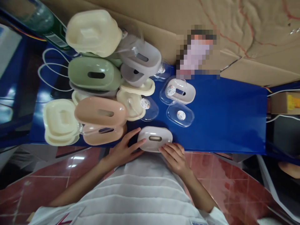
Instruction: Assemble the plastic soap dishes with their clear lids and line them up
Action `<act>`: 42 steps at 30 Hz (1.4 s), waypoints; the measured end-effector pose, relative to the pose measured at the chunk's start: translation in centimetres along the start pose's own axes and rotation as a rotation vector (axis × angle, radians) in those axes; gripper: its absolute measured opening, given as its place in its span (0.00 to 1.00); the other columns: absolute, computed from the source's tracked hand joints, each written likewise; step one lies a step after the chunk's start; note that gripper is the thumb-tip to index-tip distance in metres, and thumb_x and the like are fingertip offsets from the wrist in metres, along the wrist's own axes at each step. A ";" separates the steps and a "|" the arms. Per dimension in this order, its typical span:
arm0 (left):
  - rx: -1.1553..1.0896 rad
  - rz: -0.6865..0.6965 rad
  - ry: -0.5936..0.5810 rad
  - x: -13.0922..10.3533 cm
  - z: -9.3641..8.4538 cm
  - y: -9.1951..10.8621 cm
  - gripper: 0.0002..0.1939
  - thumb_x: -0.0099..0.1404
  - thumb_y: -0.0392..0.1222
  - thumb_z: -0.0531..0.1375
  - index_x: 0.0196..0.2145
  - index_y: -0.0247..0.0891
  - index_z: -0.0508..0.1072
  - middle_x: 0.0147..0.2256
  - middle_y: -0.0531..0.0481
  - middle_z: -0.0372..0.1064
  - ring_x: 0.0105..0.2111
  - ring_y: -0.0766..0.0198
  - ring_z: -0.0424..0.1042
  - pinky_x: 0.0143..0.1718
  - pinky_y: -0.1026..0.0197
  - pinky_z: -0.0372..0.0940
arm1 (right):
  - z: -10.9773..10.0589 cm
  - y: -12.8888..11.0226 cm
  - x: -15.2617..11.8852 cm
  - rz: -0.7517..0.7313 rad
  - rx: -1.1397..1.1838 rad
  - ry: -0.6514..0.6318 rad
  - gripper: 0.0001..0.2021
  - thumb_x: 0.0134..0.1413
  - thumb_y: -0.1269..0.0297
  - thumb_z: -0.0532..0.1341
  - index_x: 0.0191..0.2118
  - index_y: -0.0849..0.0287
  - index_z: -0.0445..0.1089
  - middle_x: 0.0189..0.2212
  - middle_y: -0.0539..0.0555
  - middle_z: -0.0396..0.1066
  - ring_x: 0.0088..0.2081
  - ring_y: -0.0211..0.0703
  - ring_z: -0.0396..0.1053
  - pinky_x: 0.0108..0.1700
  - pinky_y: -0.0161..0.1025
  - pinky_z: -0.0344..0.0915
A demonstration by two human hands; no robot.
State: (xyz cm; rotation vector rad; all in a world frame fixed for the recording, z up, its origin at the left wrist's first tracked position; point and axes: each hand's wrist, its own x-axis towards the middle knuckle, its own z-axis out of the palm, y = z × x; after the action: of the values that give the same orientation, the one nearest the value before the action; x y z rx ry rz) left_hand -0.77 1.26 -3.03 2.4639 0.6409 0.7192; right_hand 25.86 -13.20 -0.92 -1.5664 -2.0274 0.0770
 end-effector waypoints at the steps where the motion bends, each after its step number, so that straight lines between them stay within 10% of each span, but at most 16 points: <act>1: -0.005 0.013 -0.004 -0.1 -0.1 0.0 0.33 0.70 0.35 0.70 0.69 0.44 0.67 0.73 0.34 0.55 0.70 0.44 0.65 0.65 0.47 0.73 | 0.2 0.1 0.1 -0.006 0.027 -0.019 0.24 0.67 0.77 0.64 0.65 0.51 0.73 0.47 0.55 0.84 0.55 0.48 0.80 0.58 0.48 0.73; 16: 0.053 0.048 0.047 -0.1 0.0 0.4 0.18 0.75 0.35 0.63 0.60 0.37 0.73 0.66 0.34 0.67 0.72 0.44 0.63 0.65 0.44 0.74 | 1.7 0.6 1.7 -0.049 -0.036 0.034 0.11 0.68 0.73 0.65 0.52 0.54 0.77 0.44 0.55 0.81 0.52 0.47 0.78 0.57 0.48 0.73; 42: 0.103 -0.030 0.074 0.2 1.0 0.6 0.23 0.75 0.34 0.63 0.65 0.34 0.70 0.71 0.34 0.63 0.76 0.45 0.56 0.70 0.45 0.69 | 1.9 2.7 2.7 -0.123 -0.022 -0.005 0.14 0.73 0.70 0.62 0.59 0.54 0.76 0.54 0.55 0.82 0.58 0.50 0.77 0.63 0.49 0.66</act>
State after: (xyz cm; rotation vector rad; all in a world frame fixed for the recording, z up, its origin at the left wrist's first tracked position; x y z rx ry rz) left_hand 0.12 0.59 -3.35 2.5251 0.7585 0.7867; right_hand 26.96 -9.32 -2.42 -1.4522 -2.1299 0.0117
